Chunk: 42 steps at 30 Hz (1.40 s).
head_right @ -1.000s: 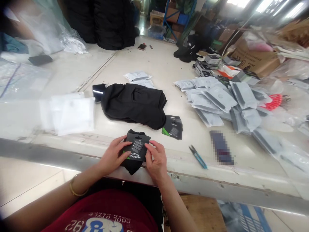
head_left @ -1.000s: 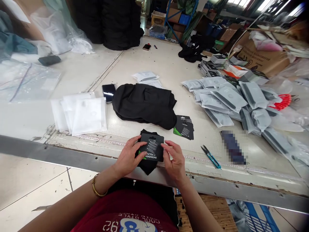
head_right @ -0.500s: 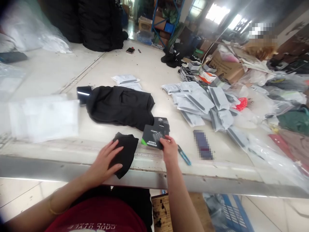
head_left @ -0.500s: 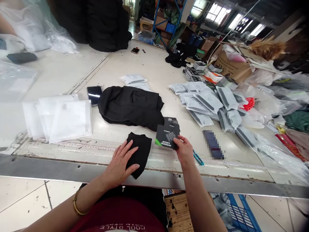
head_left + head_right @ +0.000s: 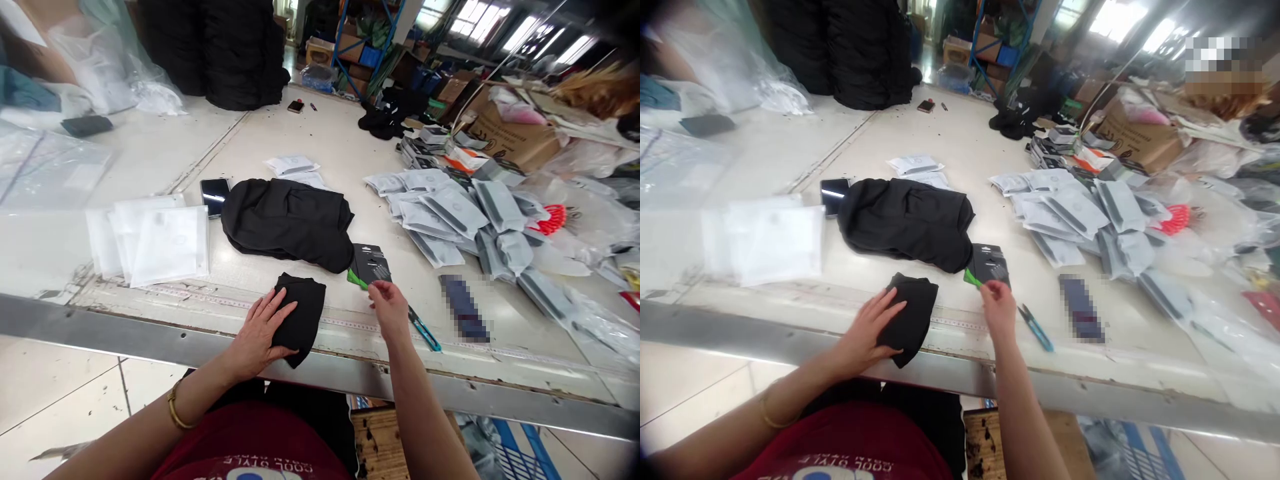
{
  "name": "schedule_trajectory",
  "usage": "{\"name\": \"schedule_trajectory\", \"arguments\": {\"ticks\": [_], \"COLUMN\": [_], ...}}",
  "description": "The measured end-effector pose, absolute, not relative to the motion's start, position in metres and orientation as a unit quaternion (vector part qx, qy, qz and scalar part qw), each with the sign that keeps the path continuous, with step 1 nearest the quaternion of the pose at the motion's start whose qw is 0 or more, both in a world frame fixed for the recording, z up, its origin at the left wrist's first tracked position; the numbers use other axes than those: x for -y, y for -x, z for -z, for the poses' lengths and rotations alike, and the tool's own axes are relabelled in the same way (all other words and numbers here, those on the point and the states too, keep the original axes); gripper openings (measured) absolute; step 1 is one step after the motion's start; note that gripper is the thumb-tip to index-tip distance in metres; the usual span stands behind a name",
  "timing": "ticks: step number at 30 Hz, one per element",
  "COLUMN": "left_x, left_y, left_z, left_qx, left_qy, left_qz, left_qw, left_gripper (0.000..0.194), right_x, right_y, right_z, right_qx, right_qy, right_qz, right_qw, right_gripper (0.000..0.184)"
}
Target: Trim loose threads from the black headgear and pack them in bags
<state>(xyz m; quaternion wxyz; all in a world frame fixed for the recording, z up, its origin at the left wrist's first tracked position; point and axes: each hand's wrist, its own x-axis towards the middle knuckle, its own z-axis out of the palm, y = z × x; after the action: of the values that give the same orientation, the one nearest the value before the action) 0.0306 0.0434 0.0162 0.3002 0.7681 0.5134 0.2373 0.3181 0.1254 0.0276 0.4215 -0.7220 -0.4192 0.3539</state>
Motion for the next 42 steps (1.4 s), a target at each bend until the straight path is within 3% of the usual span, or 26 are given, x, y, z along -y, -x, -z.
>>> {"name": "schedule_trajectory", "arguments": {"ticks": [3, 9, 13, 16, 18, 20, 22, 24, 28, 32, 36, 39, 42], "left_x": [-0.042, -0.029, -0.008, 0.009, 0.014, 0.009, -0.003, -0.020, -0.042, -0.035, -0.006, 0.008, -0.004], "left_y": [-0.031, -0.030, -0.024, -0.021, -0.019, -0.017, -0.013, -0.006, 0.012, 0.042, 0.068, 0.071, 0.064], "left_z": [-0.024, -0.043, -0.042, -0.047, -0.053, -0.055, -0.052, -0.045, -0.038, -0.044, -0.048, -0.052, -0.059], "left_qx": [-0.553, -0.550, -0.564, -0.574, -0.592, -0.616, -0.618, -0.614, -0.649, -0.671, -0.703, -0.736, -0.724], "left_qy": [-0.639, -0.211, -0.089, -0.193, -0.373, -0.562, -0.673, -0.715, -0.629, -0.332, -0.292, -0.377, -0.504], "left_qz": [-0.356, -0.518, -0.426, -0.273, -0.261, -0.305, -0.321, -0.296, -0.367, -0.573, -0.482, -0.413, -0.398], "left_qw": [0.398, 0.620, 0.702, 0.748, 0.665, 0.459, 0.251, 0.157, 0.221, 0.335, 0.434, 0.381, 0.250], "left_gripper": [0.046, 0.045, 0.043, 0.043, 0.037, 0.031, 0.038, 0.038, 0.018, 0.027, 0.036, 0.043, 0.032], "right_x": [-0.092, -0.059, -0.062, -0.065, -0.066, -0.066, -0.066, -0.066, -0.066, -0.068, -0.069, -0.074, -0.087], "right_y": [-0.280, -0.231, -0.226, -0.227, -0.229, -0.229, -0.227, -0.226, -0.234, -0.262, -0.291, -0.297, -0.287], "right_z": [-0.027, -0.032, -0.032, -0.028, -0.024, -0.022, -0.021, -0.022, -0.025, -0.021, -0.013, -0.014, -0.019], "right_qx": [0.447, 0.440, 0.431, 0.476, 0.519, 0.542, 0.548, 0.548, 0.539, 0.529, 0.570, 0.638, 0.685], "right_qy": [0.673, 0.614, 0.630, 0.632, 0.638, 0.641, 0.637, 0.632, 0.624, 0.678, 0.730, 0.708, 0.655], "right_qz": [-0.459, -0.575, -0.573, -0.534, -0.485, -0.459, -0.462, -0.467, -0.463, -0.381, -0.253, -0.122, -0.073], "right_qw": [0.370, 0.313, 0.301, 0.298, 0.297, 0.290, 0.282, 0.287, 0.323, 0.338, 0.278, 0.277, 0.311], "right_gripper": [0.040, 0.047, 0.054, 0.052, 0.050, 0.050, 0.051, 0.050, 0.044, 0.037, 0.035, 0.035, 0.031]}}
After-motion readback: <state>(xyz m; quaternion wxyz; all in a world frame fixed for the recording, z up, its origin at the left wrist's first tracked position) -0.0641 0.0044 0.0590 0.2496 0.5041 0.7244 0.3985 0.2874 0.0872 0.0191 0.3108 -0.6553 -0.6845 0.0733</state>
